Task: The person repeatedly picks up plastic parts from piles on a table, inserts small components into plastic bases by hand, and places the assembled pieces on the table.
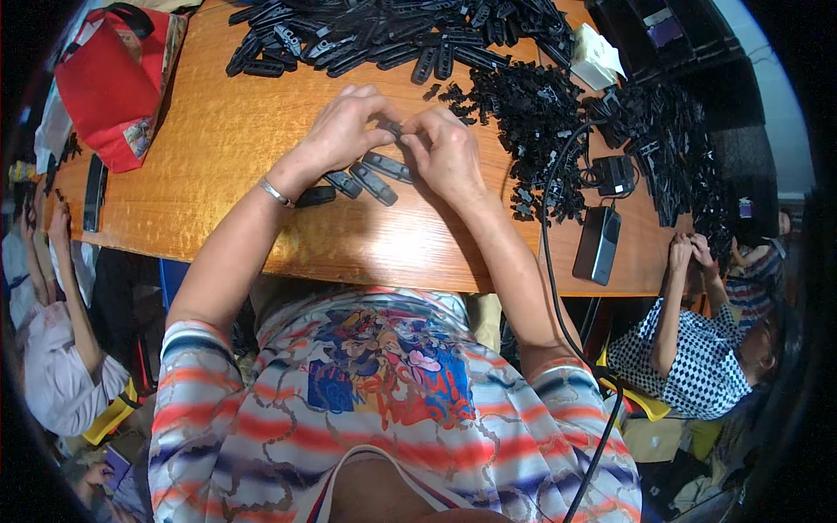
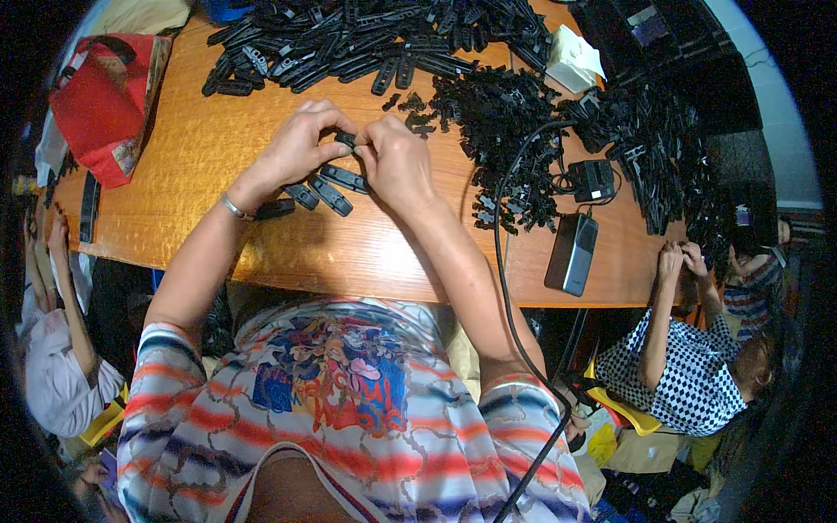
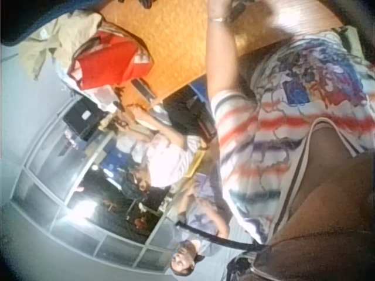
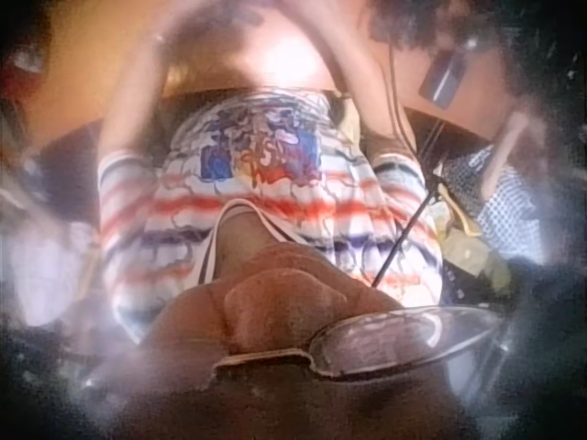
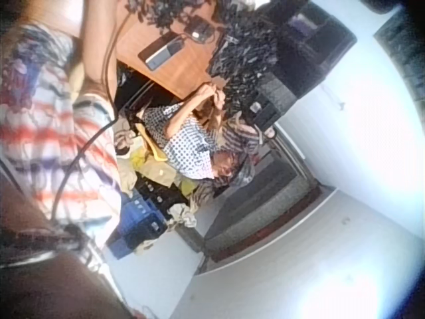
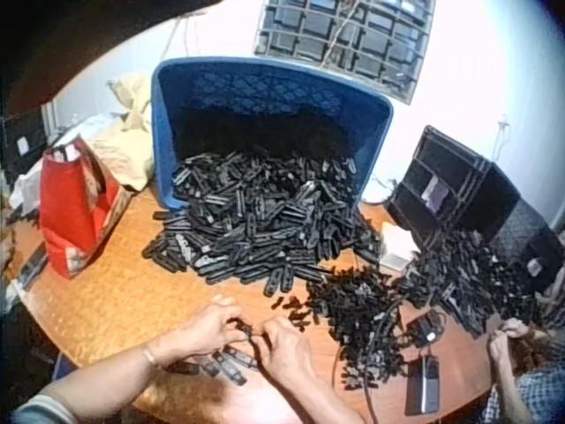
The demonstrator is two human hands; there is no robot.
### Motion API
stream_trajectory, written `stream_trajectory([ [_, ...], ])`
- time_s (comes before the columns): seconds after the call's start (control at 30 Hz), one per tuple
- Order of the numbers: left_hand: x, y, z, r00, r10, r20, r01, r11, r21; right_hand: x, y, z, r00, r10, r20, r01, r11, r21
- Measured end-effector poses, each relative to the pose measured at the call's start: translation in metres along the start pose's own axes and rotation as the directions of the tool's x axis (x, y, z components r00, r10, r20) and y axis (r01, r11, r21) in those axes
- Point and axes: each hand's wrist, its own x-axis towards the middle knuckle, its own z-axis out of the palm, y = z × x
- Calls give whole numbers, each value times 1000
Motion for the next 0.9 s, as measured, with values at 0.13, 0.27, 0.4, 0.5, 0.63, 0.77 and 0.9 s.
stream_trajectory([
  [0.13,-1,-6,2,1000,-14,16,14,1000,-22,3,0,-8,998,4,70,-2,1000,-22],
  [0.27,5,-19,3,1000,-24,6,25,991,-132,12,3,-10,976,161,148,-171,984,55],
  [0.4,14,-5,-3,974,-207,94,219,967,-132,28,8,-14,890,384,247,-383,922,-54],
  [0.5,16,-3,-5,960,-249,129,264,958,-116,40,-1,-21,801,501,327,-465,865,-186],
  [0.63,14,7,-3,963,-244,115,256,961,-101,34,-2,-25,801,462,382,-396,886,-241],
  [0.77,17,0,-7,953,-189,239,197,980,-9,30,-7,-40,792,390,470,-321,921,-222],
  [0.9,54,16,7,979,-201,-38,199,979,-48,35,28,-29,994,65,89,-39,964,-265],
])
